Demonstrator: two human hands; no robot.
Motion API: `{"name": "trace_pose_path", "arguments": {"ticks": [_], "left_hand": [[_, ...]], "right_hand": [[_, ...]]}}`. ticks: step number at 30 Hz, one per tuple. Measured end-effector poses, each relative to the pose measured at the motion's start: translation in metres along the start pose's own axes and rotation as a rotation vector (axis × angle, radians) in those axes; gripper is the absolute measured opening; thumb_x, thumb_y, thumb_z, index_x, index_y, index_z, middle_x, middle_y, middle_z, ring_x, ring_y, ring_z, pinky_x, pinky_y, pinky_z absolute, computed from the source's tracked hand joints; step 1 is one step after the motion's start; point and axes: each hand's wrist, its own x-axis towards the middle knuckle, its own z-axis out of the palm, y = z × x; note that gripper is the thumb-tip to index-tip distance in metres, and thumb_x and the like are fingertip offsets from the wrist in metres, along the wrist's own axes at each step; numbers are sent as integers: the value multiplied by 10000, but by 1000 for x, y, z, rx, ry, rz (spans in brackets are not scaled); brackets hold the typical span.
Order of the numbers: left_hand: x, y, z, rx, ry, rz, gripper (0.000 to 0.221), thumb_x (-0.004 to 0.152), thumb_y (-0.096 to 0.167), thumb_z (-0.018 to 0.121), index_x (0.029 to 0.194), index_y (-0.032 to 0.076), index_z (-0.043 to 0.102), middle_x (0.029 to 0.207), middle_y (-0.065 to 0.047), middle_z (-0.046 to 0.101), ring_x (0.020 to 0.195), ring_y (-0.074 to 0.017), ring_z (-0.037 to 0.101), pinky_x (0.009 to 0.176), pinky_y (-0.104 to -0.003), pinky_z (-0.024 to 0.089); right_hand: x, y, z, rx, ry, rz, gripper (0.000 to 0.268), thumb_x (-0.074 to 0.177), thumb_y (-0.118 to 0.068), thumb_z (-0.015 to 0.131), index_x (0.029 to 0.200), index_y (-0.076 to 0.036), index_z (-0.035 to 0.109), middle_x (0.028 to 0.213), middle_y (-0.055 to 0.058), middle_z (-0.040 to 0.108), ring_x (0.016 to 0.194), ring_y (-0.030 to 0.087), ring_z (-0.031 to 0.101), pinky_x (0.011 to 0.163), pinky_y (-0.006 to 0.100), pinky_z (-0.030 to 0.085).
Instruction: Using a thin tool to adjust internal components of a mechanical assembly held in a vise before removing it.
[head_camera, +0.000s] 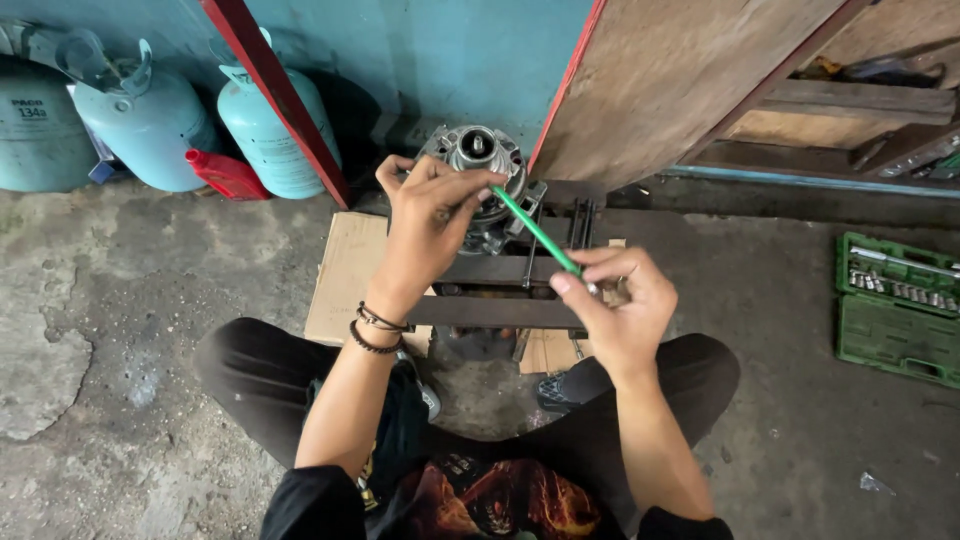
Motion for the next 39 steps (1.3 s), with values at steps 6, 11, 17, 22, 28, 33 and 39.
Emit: {"name": "trace_pose_path", "arguments": {"ticks": [6, 11, 17, 22, 28, 33, 39], "left_hand": [[-1, -6, 1, 41, 0, 40, 159, 963, 62, 753, 1083, 164, 777, 973, 30, 788, 862, -175, 631, 983, -476, 238], [5, 18, -11, -6, 1, 14, 160, 938, 25, 762, 1069, 116, 780, 954, -34, 791, 825, -209, 607, 952, -435, 307], [3, 11, -2, 7, 26, -19, 164, 943, 77, 779, 1100, 125, 784, 839, -23, 763, 794, -187, 580, 961, -386, 322], [-2, 6, 4, 30, 78, -48, 186, 959, 123, 785, 1144, 137, 770, 712, 23, 671, 780, -143, 557, 968, -400, 272], [2, 16, 3, 115, 36, -175, 228, 882, 197, 835, 1104, 161, 797, 736, 43, 522, 727, -118, 392, 963, -345, 242], [4, 15, 5, 41, 63, -151, 247, 863, 179, 862, 1102, 161, 800, 776, 80, 649, 765, -97, 420, 993, -350, 230], [10, 26, -9, 27, 18, -104, 253, 888, 123, 829, 1138, 145, 796, 682, 78, 512, 795, -115, 416, 983, -370, 232]], "right_hand": [[-7, -5, 2, -17, -22, -36, 281, 794, 40, 861, 786, -9, 584, 936, 218, 765, 839, 327, 788, 578, 318, 622], [4, 0, -13, -133, 11, 100, 270, 802, -4, 881, 784, -24, 612, 793, 155, 711, 662, 245, 709, 558, 308, 562], [79, 61, -9, 8, 21, 272, 277, 1008, -206, 738, 1057, 31, 605, 823, 110, 597, 557, 138, 581, 489, 250, 451], [131, 80, 28, 188, -127, 370, 298, 1038, -166, 669, 1241, 46, 614, 894, 87, 604, 594, 77, 558, 492, 193, 473], [165, 84, 65, 53, -269, 536, 361, 935, -185, 698, 1282, -86, 693, 941, 28, 721, 674, 78, 607, 599, 196, 513], [170, 74, 67, 191, -260, 509, 350, 958, -139, 701, 1297, -56, 689, 901, 24, 723, 622, 55, 608, 520, 177, 496], [137, 70, 6, 482, -194, 282, 181, 1001, -122, 697, 1180, -95, 684, 863, -8, 621, 696, 66, 560, 587, 183, 480]]}}
